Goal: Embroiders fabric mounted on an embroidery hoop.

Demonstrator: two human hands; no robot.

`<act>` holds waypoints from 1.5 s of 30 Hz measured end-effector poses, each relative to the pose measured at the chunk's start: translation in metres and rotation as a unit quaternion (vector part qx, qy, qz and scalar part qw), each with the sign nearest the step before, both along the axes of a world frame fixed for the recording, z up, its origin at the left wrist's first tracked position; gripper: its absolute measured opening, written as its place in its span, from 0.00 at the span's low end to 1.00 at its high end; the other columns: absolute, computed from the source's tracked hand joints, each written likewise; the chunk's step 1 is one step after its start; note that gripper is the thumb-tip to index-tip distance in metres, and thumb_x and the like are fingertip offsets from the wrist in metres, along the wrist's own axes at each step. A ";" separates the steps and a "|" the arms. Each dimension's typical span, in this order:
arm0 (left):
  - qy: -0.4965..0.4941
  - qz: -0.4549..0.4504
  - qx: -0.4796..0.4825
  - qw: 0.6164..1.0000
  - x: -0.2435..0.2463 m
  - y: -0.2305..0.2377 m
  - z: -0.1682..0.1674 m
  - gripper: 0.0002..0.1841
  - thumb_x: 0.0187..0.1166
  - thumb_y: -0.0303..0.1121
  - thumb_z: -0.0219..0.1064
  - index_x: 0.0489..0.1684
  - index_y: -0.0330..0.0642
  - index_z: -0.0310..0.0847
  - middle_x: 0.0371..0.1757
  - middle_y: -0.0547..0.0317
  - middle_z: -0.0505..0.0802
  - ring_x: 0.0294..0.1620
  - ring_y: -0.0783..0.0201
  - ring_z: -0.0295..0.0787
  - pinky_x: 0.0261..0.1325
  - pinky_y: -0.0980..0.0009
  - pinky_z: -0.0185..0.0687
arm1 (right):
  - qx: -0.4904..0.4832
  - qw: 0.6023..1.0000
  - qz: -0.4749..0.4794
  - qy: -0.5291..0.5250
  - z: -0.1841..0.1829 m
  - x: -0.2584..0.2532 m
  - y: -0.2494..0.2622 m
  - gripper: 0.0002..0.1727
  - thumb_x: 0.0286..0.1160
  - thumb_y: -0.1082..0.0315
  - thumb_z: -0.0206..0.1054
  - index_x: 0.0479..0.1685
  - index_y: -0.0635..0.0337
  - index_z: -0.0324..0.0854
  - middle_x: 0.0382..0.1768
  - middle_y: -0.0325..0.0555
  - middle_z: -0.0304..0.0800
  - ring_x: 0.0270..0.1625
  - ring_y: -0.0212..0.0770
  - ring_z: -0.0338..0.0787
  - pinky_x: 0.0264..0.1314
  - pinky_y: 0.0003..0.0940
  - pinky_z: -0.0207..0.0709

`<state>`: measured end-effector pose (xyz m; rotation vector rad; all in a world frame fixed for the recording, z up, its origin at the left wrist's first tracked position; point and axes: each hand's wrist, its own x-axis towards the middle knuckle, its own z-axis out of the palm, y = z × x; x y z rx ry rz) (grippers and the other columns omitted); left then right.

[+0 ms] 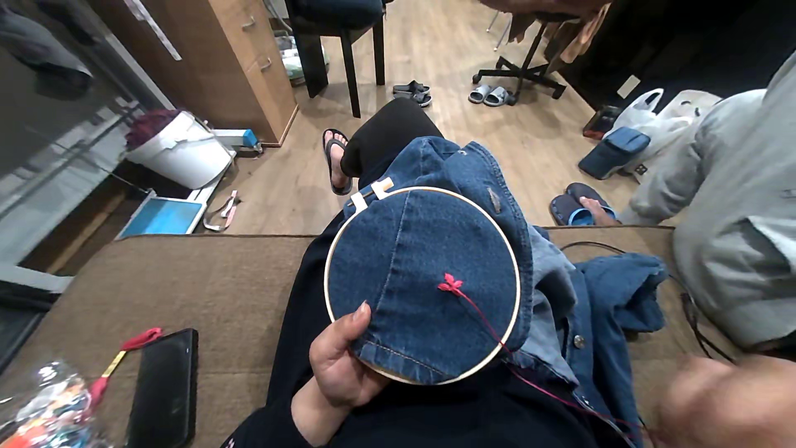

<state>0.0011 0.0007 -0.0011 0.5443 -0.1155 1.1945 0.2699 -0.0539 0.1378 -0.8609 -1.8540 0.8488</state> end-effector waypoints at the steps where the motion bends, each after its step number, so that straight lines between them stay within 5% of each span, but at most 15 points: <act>1: 0.004 0.002 0.005 1.000 0.000 0.000 0.000 0.20 0.86 0.42 0.59 0.64 0.39 0.88 0.61 0.48 0.94 0.66 0.57 0.91 0.72 0.57 0.83 | 0.000 1.000 0.008 -0.005 -0.010 -0.010 0.004 0.10 0.83 0.62 0.69 0.44 0.61 0.85 0.41 0.41 0.87 0.48 0.27 0.88 0.54 0.22 0.82; 12: 0.049 0.022 0.069 0.996 -0.004 -0.002 -0.009 0.17 0.85 0.36 0.60 0.65 0.41 0.88 0.62 0.53 0.94 0.67 0.62 0.90 0.73 0.61 0.82 | 0.114 0.973 -0.186 -0.076 -0.077 -0.063 0.032 0.06 0.82 0.63 0.68 0.42 0.53 0.86 0.51 0.39 0.88 0.47 0.22 0.87 0.46 0.13 0.82; 16: 0.054 0.023 0.065 0.996 -0.003 -0.002 -0.010 0.17 0.84 0.34 0.60 0.65 0.40 0.88 0.62 0.53 0.94 0.67 0.62 0.90 0.74 0.61 0.82 | 0.197 0.946 -0.228 -0.121 -0.090 -0.069 0.039 0.07 0.84 0.63 0.65 0.42 0.52 0.86 0.43 0.37 0.92 0.47 0.27 0.87 0.51 0.20 0.80; 23: 0.038 0.002 0.060 0.997 -0.004 -0.001 -0.008 0.18 0.86 0.38 0.59 0.64 0.40 0.88 0.62 0.52 0.94 0.66 0.61 0.90 0.73 0.61 0.82 | 0.274 0.916 -0.234 -0.175 -0.096 -0.067 0.034 0.05 0.82 0.65 0.63 0.44 0.50 0.85 0.39 0.36 0.92 0.48 0.33 0.87 0.56 0.28 0.76; 45: 0.072 0.012 0.058 0.996 -0.002 -0.003 -0.008 0.16 0.84 0.31 0.61 0.64 0.40 0.88 0.61 0.52 0.95 0.65 0.63 0.91 0.72 0.62 0.83 | 0.328 0.906 -0.210 -0.164 -0.087 -0.081 0.031 0.05 0.81 0.67 0.64 0.48 0.49 0.83 0.47 0.35 0.92 0.48 0.33 0.85 0.54 0.26 0.73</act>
